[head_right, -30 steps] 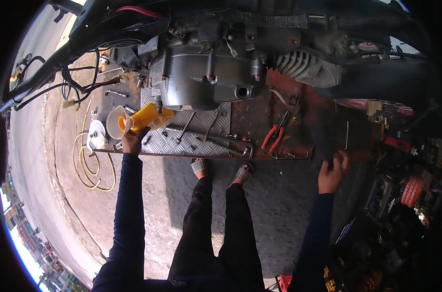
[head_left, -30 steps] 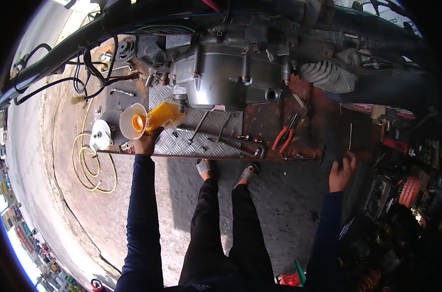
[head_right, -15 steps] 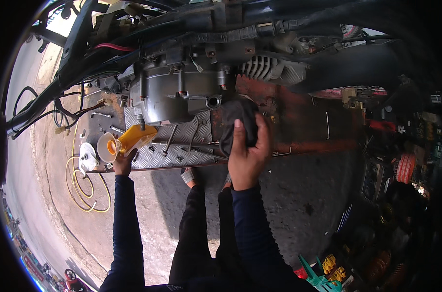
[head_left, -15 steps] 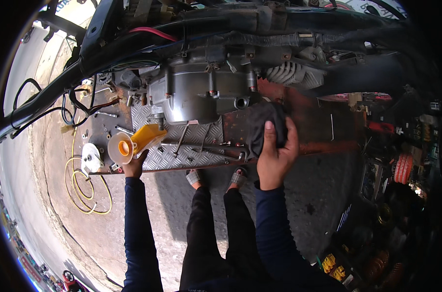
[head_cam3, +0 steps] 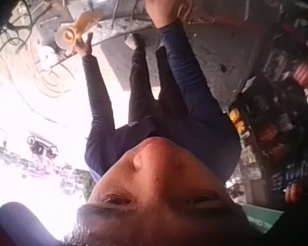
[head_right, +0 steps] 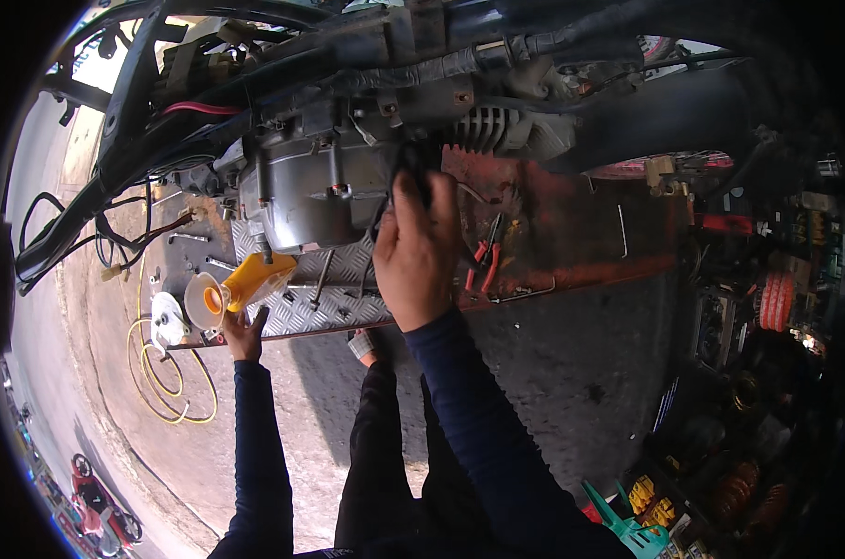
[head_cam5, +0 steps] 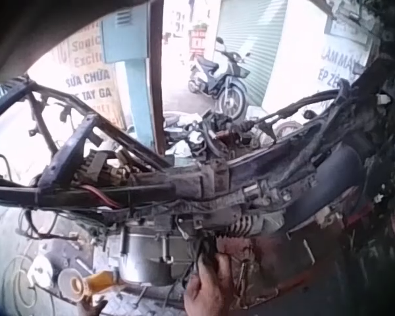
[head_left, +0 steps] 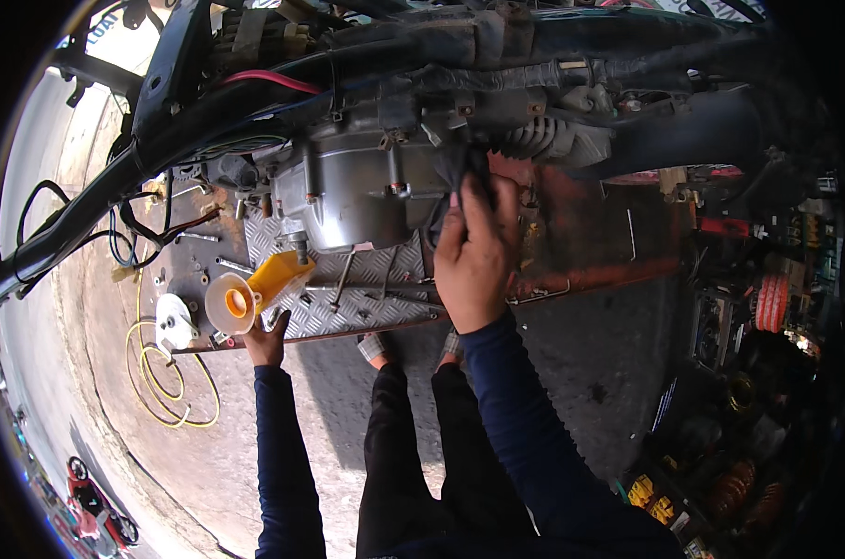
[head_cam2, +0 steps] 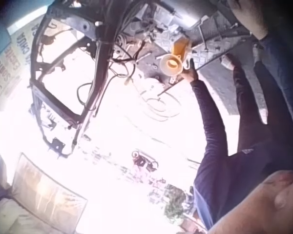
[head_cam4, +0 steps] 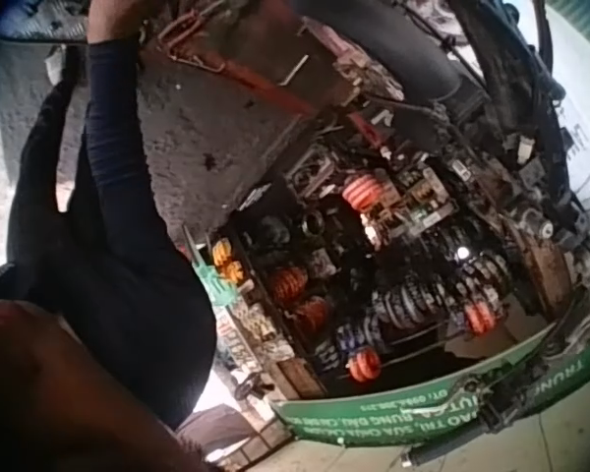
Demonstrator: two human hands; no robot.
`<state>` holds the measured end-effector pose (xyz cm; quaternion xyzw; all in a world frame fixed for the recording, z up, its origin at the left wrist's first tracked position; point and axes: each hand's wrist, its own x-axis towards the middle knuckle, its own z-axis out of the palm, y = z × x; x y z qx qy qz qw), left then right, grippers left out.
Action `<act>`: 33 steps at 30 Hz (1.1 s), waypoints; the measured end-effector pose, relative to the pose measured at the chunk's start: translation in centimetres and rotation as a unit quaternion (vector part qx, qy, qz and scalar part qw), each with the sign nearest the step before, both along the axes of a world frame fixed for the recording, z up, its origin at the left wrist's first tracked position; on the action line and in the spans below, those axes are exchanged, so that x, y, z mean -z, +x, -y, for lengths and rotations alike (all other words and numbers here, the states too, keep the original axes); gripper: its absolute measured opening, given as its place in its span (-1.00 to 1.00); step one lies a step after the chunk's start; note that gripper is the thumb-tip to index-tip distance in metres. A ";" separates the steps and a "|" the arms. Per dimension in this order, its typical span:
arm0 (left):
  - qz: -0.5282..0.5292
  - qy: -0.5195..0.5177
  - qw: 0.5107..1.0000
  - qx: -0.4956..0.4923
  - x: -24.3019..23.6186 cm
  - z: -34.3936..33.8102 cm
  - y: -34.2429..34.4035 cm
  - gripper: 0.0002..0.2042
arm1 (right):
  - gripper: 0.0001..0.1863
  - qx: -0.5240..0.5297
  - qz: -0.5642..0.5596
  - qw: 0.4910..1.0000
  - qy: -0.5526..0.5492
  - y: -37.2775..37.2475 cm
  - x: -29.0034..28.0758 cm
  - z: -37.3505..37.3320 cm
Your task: The recorder is seen repairing a motorcycle, which includes working on the engine and filling oil.
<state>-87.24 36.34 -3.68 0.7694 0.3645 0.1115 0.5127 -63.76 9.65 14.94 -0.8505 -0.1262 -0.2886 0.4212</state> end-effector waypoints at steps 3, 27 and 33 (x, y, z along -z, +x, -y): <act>0.028 -0.014 0.999 -0.019 -0.3 0.0 0.3 -0.22 | -0.73 -0.098 -0.018 0.983 -0.152 1.5 -1.1 -1.7; 0.089 -0.577 0.810 -0.047 -7.1 22.1 -0.9 -0.47 | -0.73 -0.162 -0.573 0.801 0.055 -15.6 6.9 7.8; -0.025 -0.421 0.907 -0.016 -1.4 22.9 -0.4 -0.61 | -0.71 0.085 -0.451 0.888 -0.038 -6.8 15.9 14.7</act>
